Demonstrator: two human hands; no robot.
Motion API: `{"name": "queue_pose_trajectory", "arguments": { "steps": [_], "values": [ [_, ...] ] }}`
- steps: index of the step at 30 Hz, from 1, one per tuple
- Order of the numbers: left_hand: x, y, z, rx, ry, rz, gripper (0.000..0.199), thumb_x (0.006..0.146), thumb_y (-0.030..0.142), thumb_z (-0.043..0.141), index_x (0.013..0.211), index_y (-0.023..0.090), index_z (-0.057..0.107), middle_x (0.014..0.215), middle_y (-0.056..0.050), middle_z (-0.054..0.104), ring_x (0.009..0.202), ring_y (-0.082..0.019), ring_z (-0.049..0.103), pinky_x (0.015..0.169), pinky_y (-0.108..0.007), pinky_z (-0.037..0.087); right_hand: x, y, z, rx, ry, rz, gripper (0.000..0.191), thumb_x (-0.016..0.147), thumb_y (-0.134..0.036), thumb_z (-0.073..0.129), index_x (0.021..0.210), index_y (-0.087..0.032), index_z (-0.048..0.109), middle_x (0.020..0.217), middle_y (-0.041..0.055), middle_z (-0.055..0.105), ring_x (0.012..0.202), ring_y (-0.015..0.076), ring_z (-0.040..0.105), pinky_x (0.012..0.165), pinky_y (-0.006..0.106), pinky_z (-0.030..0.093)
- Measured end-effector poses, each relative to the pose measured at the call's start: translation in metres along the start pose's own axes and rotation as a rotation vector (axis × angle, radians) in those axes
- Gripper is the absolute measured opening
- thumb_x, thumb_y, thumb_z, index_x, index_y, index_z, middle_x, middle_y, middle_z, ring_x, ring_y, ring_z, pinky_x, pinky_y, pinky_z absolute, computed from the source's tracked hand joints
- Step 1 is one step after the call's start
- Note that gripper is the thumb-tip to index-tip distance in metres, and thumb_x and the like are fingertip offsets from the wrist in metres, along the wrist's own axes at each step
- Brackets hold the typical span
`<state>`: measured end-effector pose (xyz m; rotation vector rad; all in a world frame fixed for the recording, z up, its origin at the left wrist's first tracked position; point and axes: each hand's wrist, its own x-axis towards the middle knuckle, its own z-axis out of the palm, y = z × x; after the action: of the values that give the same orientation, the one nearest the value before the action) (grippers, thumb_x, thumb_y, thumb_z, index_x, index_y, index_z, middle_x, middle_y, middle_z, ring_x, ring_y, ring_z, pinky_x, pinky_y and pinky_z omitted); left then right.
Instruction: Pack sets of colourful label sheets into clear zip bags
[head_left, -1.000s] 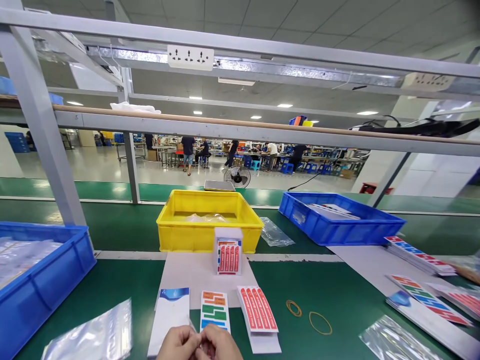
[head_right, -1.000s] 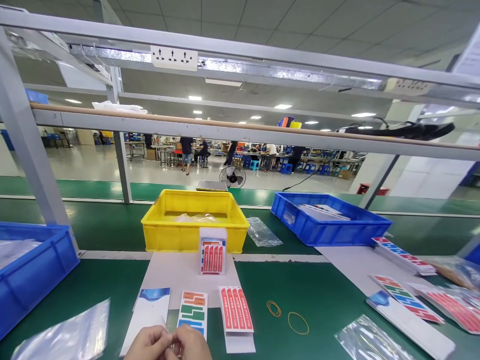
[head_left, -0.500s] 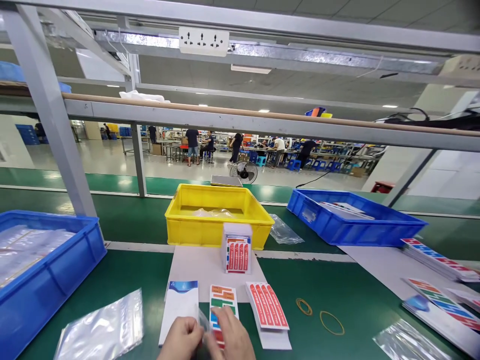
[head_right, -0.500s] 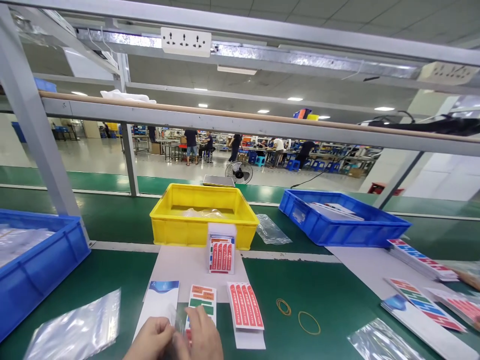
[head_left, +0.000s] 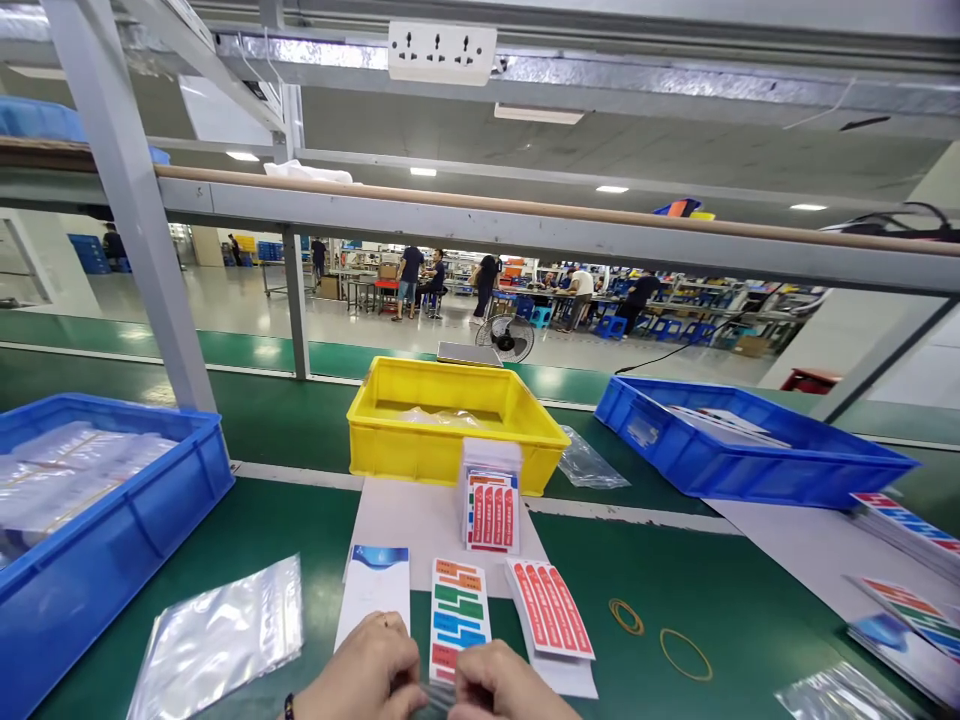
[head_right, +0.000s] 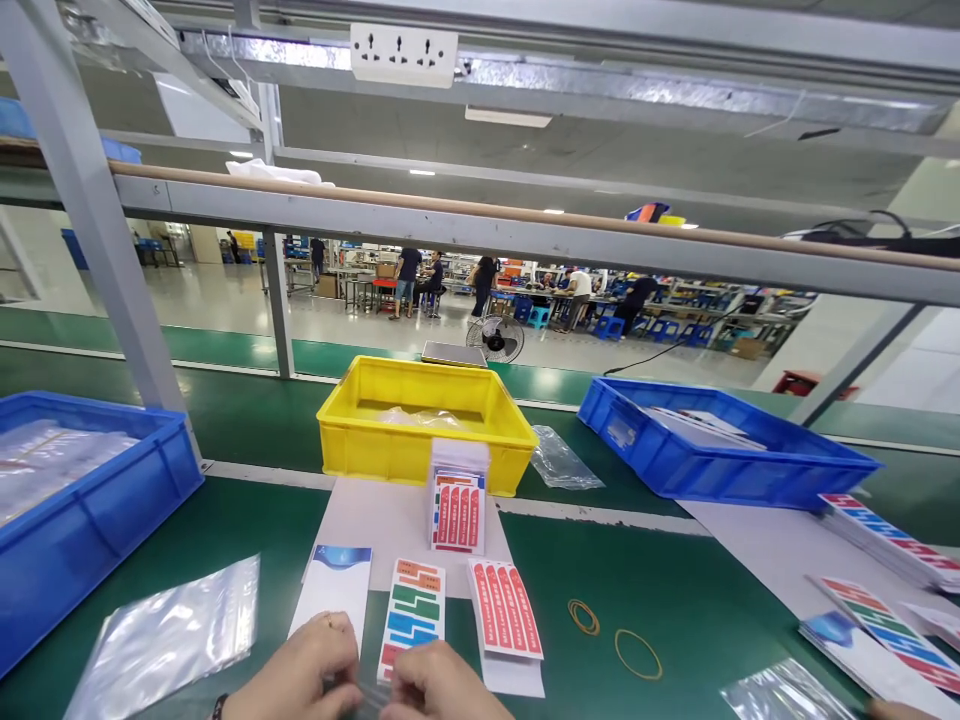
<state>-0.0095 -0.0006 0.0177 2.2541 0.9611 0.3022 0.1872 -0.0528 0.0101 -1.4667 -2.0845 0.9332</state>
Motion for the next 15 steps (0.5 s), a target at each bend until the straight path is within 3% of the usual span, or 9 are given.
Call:
{"name": "queue_pose_trajectory", "arguments": {
  "steps": [2, 5, 7, 9, 12, 15],
  "values": [
    [-0.003, 0.001, -0.003, 0.017, -0.012, -0.061, 0.006, 0.069, 0.022, 0.056, 0.063, 0.019, 0.057, 0.074, -0.002, 0.059, 0.073, -0.016, 0.051, 0.066, -0.025, 0.035, -0.004, -0.003, -0.006, 0.019, -0.054, 0.064, 0.016, 0.065, -0.017, 0.06, 0.055, -0.017, 0.048, 0.056, -0.0054, 0.046, 0.058, 0.0093, 0.042, 0.052, 0.018, 0.03],
    [-0.006, 0.0, -0.006, -0.001, -0.056, -0.089, 0.011, 0.073, 0.022, 0.049, 0.067, 0.019, 0.058, 0.072, -0.001, 0.06, 0.069, -0.015, 0.05, 0.061, -0.024, 0.033, -0.003, -0.004, -0.011, 0.063, -0.037, -0.004, 0.013, 0.07, -0.018, 0.056, 0.057, -0.017, 0.052, 0.059, -0.0043, 0.048, 0.061, 0.0098, 0.045, 0.057, 0.019, 0.034],
    [-0.006, 0.001, -0.006, -0.057, -0.096, -0.094, 0.013, 0.073, 0.02, 0.046, 0.067, 0.019, 0.057, 0.068, 0.001, 0.059, 0.064, -0.013, 0.048, 0.057, -0.023, 0.031, 0.001, -0.001, -0.009, 0.038, 0.052, -0.036, 0.011, 0.074, -0.016, 0.05, 0.069, -0.018, 0.059, 0.07, -0.0014, 0.054, 0.069, 0.0113, 0.049, 0.064, 0.02, 0.037],
    [-0.006, 0.003, -0.005, -0.125, -0.157, -0.083, 0.013, 0.072, 0.018, 0.046, 0.066, 0.019, 0.057, 0.063, 0.003, 0.054, 0.059, -0.011, 0.045, 0.053, -0.021, 0.029, 0.005, 0.004, -0.004, -0.069, 0.137, -0.017, 0.021, 0.072, -0.014, 0.049, 0.088, -0.02, 0.062, 0.091, 0.003, 0.058, 0.086, 0.015, 0.051, 0.078, 0.025, 0.038],
    [-0.004, 0.007, 0.0, -0.203, -0.266, -0.069, 0.01, 0.067, 0.015, 0.049, 0.062, 0.018, 0.057, 0.056, 0.005, 0.046, 0.054, -0.009, 0.041, 0.049, -0.019, 0.027, 0.009, 0.014, 0.005, -0.257, 0.111, 0.016, 0.049, 0.063, -0.014, 0.056, 0.111, -0.024, 0.054, 0.12, 0.006, 0.049, 0.112, 0.0229, 0.04, 0.096, 0.035, 0.029],
    [-0.003, 0.011, 0.004, -0.267, -0.329, -0.065, 0.011, 0.065, 0.013, 0.049, 0.059, 0.018, 0.057, 0.054, 0.006, 0.045, 0.052, -0.008, 0.04, 0.049, -0.018, 0.028, 0.009, 0.023, 0.01, -0.373, 0.055, 0.038, 0.049, 0.066, -0.014, 0.052, 0.113, -0.025, 0.053, 0.123, 0.0058, 0.047, 0.118, 0.024, 0.035, 0.103, 0.041, 0.018]
  ]
}}
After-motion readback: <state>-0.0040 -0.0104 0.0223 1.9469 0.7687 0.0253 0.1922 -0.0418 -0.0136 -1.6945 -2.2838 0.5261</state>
